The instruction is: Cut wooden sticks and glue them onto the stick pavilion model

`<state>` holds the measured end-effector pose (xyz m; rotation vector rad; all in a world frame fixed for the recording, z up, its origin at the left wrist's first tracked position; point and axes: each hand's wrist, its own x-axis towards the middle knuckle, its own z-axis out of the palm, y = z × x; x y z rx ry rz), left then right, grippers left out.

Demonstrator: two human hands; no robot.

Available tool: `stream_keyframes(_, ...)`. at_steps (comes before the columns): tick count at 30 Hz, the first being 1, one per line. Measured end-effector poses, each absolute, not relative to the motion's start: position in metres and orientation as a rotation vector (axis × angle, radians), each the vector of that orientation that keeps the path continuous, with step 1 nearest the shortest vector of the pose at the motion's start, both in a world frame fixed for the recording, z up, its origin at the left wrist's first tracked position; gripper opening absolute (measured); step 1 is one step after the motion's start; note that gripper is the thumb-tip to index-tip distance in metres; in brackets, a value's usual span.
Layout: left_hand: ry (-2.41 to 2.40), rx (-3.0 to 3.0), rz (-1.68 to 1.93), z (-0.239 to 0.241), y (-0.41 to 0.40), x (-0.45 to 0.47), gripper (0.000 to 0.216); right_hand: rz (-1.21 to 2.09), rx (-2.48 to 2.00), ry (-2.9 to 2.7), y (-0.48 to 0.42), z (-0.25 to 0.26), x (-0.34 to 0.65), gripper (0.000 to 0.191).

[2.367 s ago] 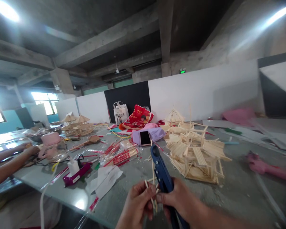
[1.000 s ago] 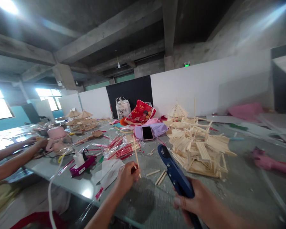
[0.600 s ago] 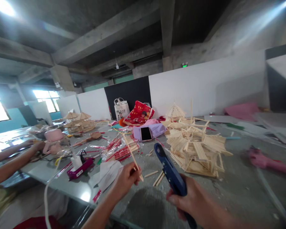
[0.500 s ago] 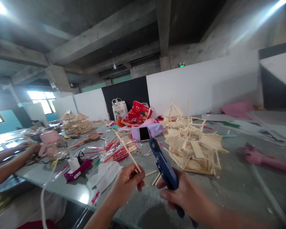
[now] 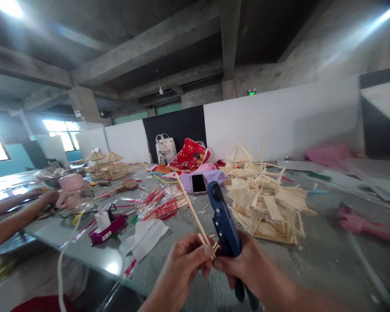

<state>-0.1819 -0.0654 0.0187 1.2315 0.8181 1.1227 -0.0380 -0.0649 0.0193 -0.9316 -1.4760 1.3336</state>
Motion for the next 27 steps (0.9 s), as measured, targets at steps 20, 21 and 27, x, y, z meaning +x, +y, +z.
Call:
stream_keyframes(20,1.518,1.978,0.973,-0.02,-0.02,-0.227,0.029,1.348,-1.152,-1.477,-0.078,-0.007,0.003,0.015)
stream_keyframes(21,1.522,1.996,0.968,-0.021,-0.021,-0.227,0.028,1.34,-1.164,-1.484,-0.078,-0.006,0.004,0.016)
stream_keyframes(27,1.604,2.138,0.942,-0.021,-0.025,-0.228,0.024,1.357,-1.196,-1.521,-0.086,0.004,0.007,0.015)
